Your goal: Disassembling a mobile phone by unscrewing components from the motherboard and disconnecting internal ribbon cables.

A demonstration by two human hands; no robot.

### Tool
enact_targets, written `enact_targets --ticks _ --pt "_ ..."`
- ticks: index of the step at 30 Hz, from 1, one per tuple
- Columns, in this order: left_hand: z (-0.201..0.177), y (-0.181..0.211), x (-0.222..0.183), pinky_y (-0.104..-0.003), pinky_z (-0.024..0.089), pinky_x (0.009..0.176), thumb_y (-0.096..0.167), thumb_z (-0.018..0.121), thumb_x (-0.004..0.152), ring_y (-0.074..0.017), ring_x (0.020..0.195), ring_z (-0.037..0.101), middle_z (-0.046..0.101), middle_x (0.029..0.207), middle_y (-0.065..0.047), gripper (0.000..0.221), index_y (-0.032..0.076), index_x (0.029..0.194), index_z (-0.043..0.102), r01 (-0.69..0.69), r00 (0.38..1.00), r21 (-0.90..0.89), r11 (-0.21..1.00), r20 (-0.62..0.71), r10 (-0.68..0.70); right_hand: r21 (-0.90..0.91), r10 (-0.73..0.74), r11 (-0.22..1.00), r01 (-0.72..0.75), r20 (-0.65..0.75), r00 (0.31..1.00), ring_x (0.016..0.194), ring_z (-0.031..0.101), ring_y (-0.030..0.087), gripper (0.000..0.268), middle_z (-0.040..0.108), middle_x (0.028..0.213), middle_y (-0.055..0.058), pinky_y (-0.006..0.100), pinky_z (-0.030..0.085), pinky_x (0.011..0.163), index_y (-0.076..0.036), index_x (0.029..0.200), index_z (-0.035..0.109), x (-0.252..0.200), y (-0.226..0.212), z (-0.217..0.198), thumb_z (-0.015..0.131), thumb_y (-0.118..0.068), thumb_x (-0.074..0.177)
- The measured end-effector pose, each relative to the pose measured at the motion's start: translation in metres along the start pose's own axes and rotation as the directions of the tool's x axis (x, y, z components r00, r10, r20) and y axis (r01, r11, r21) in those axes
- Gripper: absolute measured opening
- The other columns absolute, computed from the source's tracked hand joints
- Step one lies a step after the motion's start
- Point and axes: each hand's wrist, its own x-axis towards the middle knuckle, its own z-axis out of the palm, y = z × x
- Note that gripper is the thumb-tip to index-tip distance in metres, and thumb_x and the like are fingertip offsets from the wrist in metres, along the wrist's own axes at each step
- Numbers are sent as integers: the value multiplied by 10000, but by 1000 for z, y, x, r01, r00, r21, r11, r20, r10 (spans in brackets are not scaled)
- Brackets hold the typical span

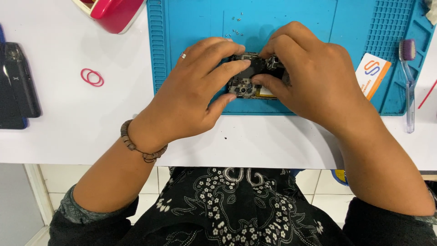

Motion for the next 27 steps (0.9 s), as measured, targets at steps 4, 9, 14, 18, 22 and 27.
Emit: enact_targets --ticks 4,9,14,18,22,27 --pt "-8 1 -1 -608 488 1111 -66 635 984 -465 1293 516 482 1414 -248 388 -31 1346 497 -20 999 -62 998 -26 18 -21 12 1000 -12 -1 1000 736 623 261 397 617 1165 52 412 433 463 -74 1169 644 0 -3 0 902 -290 959" --pt "-3 -1 -3 -577 480 1073 -4 737 961 -433 1303 557 544 1388 -195 302 -1 1232 606 8 1000 -6 1000 -22 -8 -71 -27 997 24 -38 999 734 628 235 409 639 1182 43 384 447 474 -83 1186 664 -2 -1 3 899 -332 961" --pt "-3 1 -1 -556 460 1025 -1 743 942 -410 1281 562 543 1361 -176 257 20 1156 603 31 999 -9 999 -26 -31 -71 -49 996 46 -46 998 733 624 228 400 634 1181 47 378 442 472 -75 1184 664 -2 -1 3 899 -322 974" --pt "-2 2 -4 -562 461 1065 31 755 955 -404 1322 554 544 1398 -166 180 35 1098 645 47 999 51 998 3 -48 -82 -52 996 47 -56 997 745 630 220 398 638 1190 42 376 446 469 -78 1182 676 -3 -2 3 913 -312 963" --pt "-4 2 -3 -557 477 1039 35 751 975 -415 1306 561 552 1395 -185 148 14 1095 666 20 1000 68 997 2 -21 -91 -51 995 44 -68 996 695 610 218 375 656 1201 41 370 432 465 -79 1167 668 -5 -4 2 903 -317 997" --pt "-6 5 0 -556 484 1025 30 713 1006 -395 1264 581 567 1383 -178 73 9 1043 654 8 1000 98 995 5 -8 -147 -49 988 38 -70 996 676 615 215 391 677 1180 39 343 450 474 -109 1248 698 -6 -7 1 865 -387 1030"
